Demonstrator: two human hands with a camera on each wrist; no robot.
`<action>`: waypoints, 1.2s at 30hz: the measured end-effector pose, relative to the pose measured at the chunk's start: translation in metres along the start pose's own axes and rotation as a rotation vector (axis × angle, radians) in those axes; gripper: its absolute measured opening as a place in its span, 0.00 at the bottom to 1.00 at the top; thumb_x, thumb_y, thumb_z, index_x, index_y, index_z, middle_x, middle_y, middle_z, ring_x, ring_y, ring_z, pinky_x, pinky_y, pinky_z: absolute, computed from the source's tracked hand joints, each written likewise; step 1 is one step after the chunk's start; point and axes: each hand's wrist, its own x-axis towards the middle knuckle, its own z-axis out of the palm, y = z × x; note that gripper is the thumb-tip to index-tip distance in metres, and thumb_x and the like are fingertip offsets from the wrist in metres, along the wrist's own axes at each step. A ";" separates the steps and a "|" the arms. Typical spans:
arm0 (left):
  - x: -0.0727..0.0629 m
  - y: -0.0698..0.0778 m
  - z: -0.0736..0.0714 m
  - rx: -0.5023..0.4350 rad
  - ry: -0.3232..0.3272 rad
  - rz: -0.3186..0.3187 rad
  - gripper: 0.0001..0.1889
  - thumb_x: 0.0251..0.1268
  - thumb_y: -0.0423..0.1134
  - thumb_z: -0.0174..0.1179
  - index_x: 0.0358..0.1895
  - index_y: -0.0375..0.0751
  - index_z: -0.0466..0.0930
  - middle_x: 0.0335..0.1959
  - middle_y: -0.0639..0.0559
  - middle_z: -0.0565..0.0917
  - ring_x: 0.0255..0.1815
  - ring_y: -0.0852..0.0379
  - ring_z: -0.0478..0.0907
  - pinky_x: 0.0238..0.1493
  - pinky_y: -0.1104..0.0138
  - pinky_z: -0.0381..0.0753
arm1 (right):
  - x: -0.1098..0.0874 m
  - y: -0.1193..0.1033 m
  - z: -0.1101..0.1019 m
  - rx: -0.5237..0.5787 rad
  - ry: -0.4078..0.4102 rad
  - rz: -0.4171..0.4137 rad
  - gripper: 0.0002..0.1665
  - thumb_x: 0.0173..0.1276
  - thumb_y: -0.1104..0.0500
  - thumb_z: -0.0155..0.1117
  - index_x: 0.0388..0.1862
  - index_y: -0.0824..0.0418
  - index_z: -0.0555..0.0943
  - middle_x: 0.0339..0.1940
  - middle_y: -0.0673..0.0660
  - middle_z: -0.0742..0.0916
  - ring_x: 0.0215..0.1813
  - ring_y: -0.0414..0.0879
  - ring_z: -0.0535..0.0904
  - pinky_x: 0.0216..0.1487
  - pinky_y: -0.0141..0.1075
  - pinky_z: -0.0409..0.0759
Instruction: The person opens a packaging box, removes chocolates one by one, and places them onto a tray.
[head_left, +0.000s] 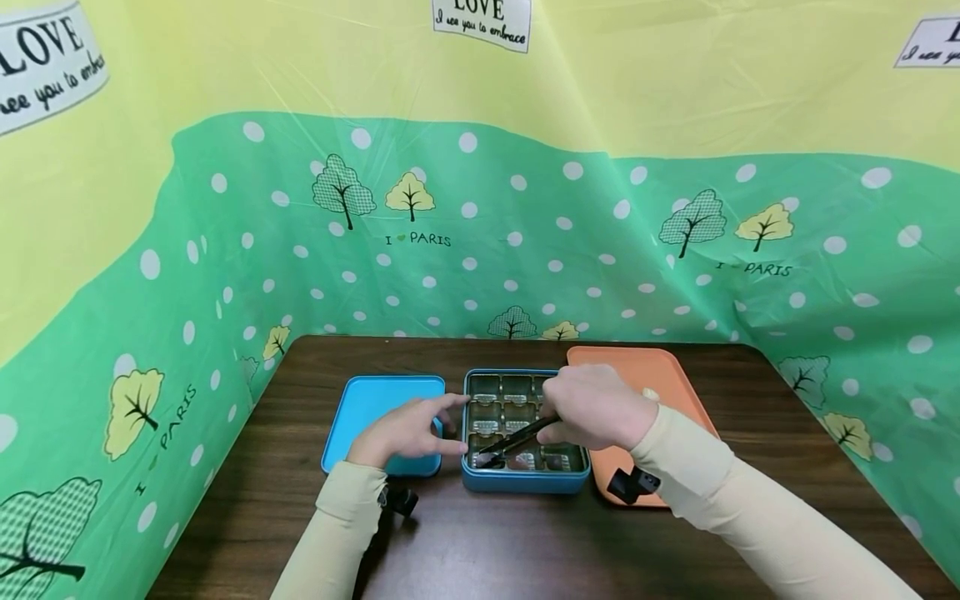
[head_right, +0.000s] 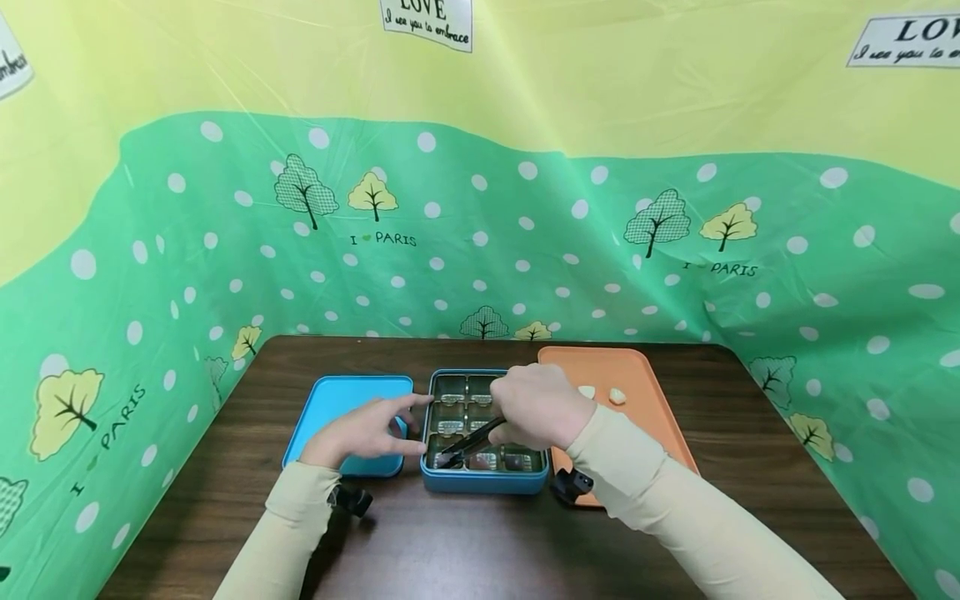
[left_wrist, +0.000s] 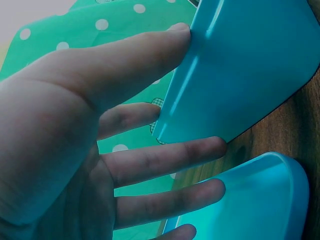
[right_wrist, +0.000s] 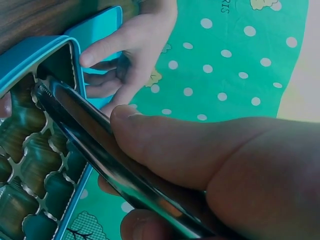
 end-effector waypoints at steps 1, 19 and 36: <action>0.000 0.000 0.000 0.001 0.000 0.000 0.42 0.66 0.55 0.73 0.80 0.50 0.66 0.52 0.50 0.86 0.54 0.49 0.82 0.56 0.48 0.82 | 0.000 0.000 0.000 0.000 0.005 0.001 0.27 0.65 0.45 0.79 0.12 0.46 0.76 0.10 0.37 0.64 0.15 0.33 0.58 0.19 0.31 0.52; 0.001 0.000 -0.001 0.018 -0.002 0.004 0.42 0.66 0.56 0.73 0.80 0.52 0.66 0.53 0.50 0.87 0.56 0.48 0.82 0.57 0.47 0.81 | -0.008 0.004 -0.009 0.048 0.012 -0.019 0.38 0.66 0.46 0.78 0.07 0.43 0.62 0.09 0.39 0.54 0.14 0.35 0.52 0.20 0.32 0.47; 0.000 -0.002 -0.001 0.010 -0.004 0.015 0.42 0.66 0.55 0.73 0.81 0.50 0.66 0.52 0.50 0.87 0.56 0.48 0.83 0.56 0.48 0.82 | -0.025 0.015 -0.028 0.038 0.142 -0.073 0.28 0.65 0.48 0.79 0.10 0.39 0.74 0.11 0.35 0.58 0.14 0.31 0.57 0.20 0.30 0.50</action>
